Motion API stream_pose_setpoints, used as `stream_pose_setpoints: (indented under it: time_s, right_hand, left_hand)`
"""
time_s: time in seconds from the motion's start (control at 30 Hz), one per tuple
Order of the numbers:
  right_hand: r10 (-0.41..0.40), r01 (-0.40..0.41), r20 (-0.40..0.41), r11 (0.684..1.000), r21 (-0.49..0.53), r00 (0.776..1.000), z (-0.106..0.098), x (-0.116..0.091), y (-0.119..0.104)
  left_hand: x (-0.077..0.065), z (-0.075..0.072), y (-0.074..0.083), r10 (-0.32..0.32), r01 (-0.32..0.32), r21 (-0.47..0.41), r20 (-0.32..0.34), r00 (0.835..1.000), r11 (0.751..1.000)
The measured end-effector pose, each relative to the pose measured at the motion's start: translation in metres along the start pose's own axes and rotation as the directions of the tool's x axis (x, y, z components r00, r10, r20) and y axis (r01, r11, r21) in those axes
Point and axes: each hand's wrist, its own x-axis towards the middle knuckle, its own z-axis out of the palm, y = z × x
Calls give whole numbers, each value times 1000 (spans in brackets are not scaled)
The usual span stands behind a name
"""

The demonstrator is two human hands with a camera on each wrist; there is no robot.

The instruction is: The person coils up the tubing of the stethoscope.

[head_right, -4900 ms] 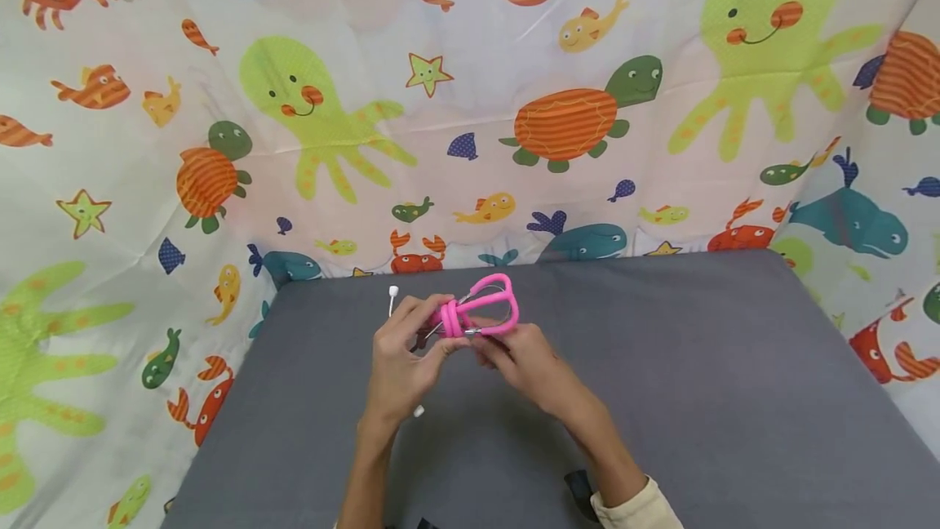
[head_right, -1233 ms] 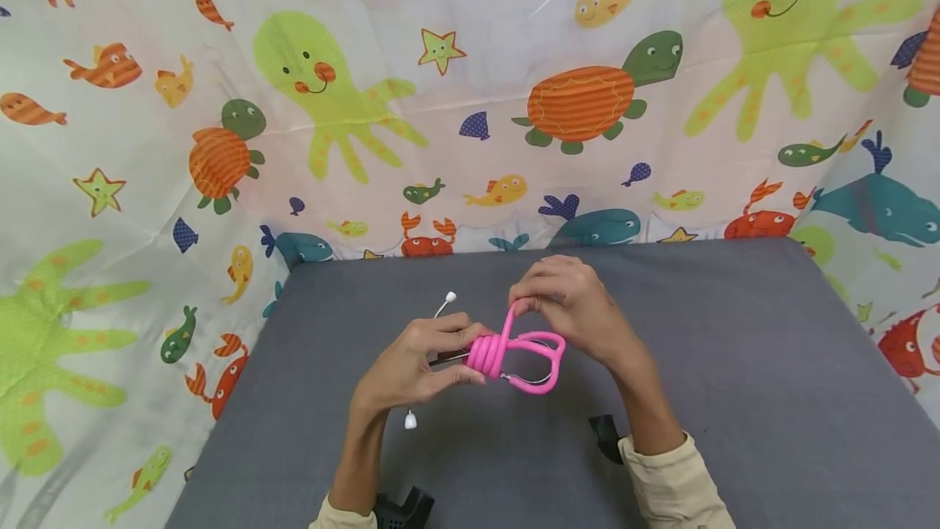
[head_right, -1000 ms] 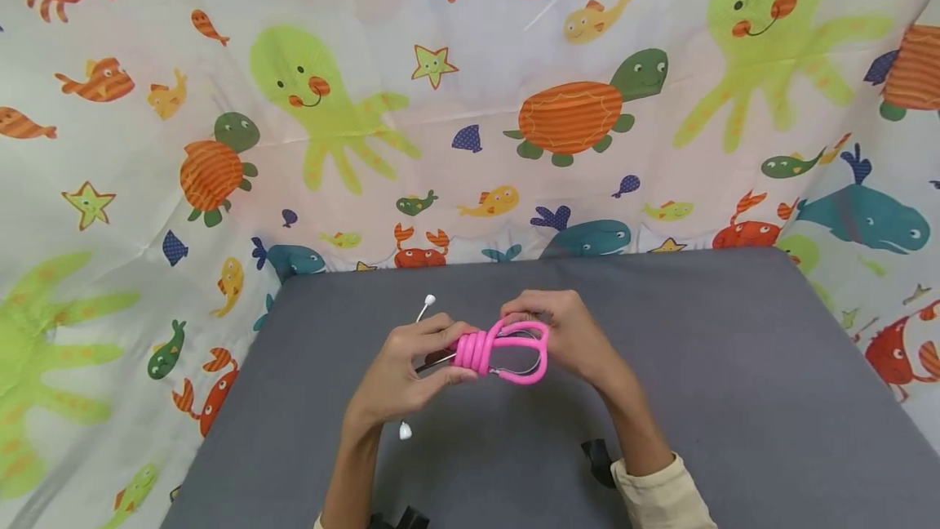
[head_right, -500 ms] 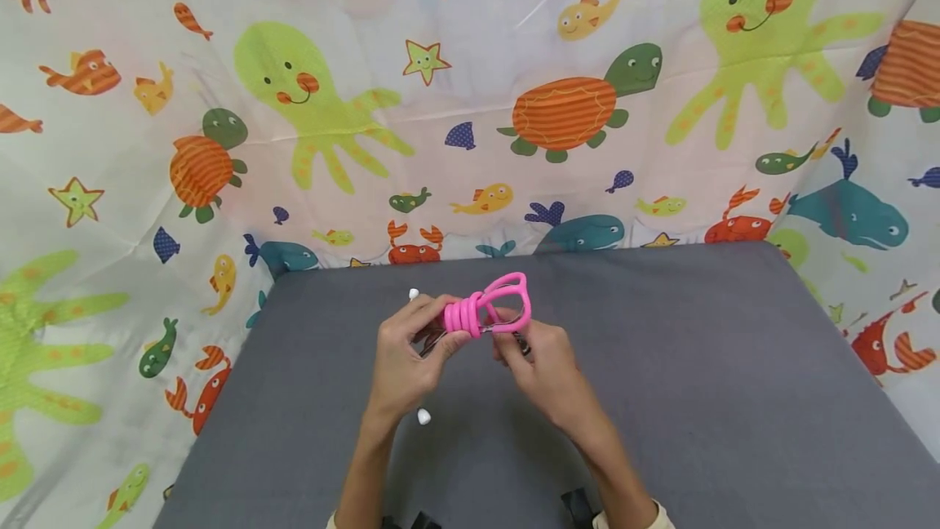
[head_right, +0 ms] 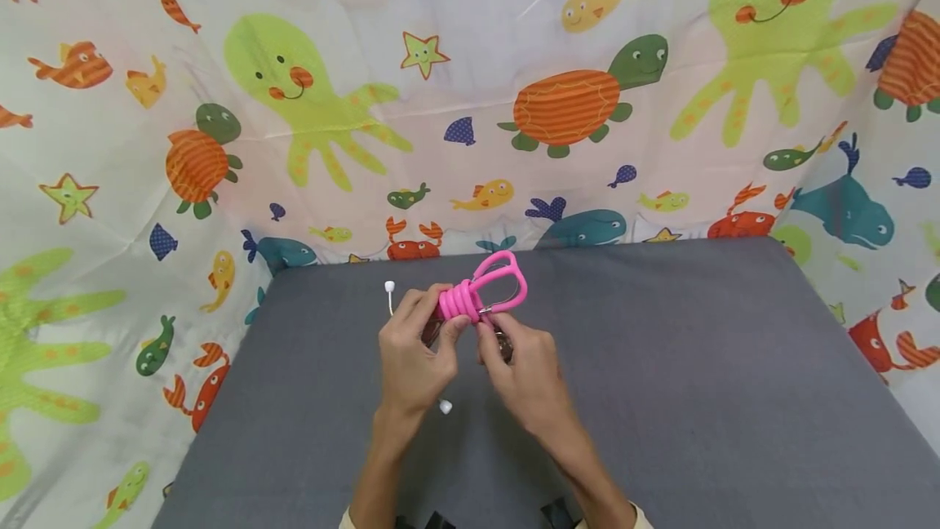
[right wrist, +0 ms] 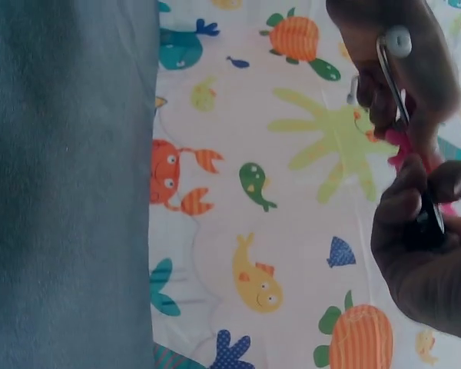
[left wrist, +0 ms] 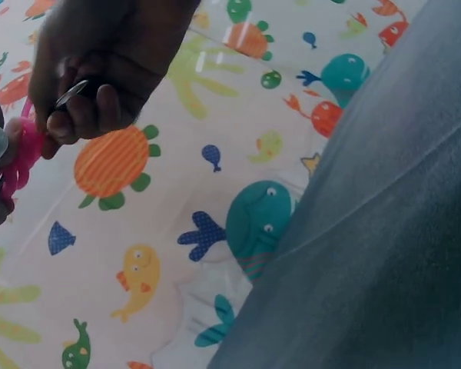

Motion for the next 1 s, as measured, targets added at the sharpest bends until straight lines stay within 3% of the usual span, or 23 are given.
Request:
stream_pose_setpoints:
  time_s: [0.1,0.33,0.57,0.77,0.87,1.0]
  right_hand:
    - [-18,19,-57,1000,10,998,3,-1,0]
    - [1,1,-128,1000,13,992,8,-5,0]
    - [-11,12,-208,1000,1,978,13,-8,-3]
    - [-89,107,-285,993,48,954,15,-4,-5]
    - [-85,122,-235,981,148,968,7,-1,-5]
    - [-55,77,-73,932,353,996,-10,-3,-5]
  left_hand:
    - [0,4,3,7,-4,70,-43,999,998]
    - [-1,7,10,-7,17,97,-105,994,995]
    - [-3,10,9,-5,21,171,-92,996,985]
    - [-2,8,11,18,-3,252,-55,998,968]
    - [-1,7,14,35,-23,294,-37,999,955]
    - [-4,6,18,60,-51,320,-20,998,946]
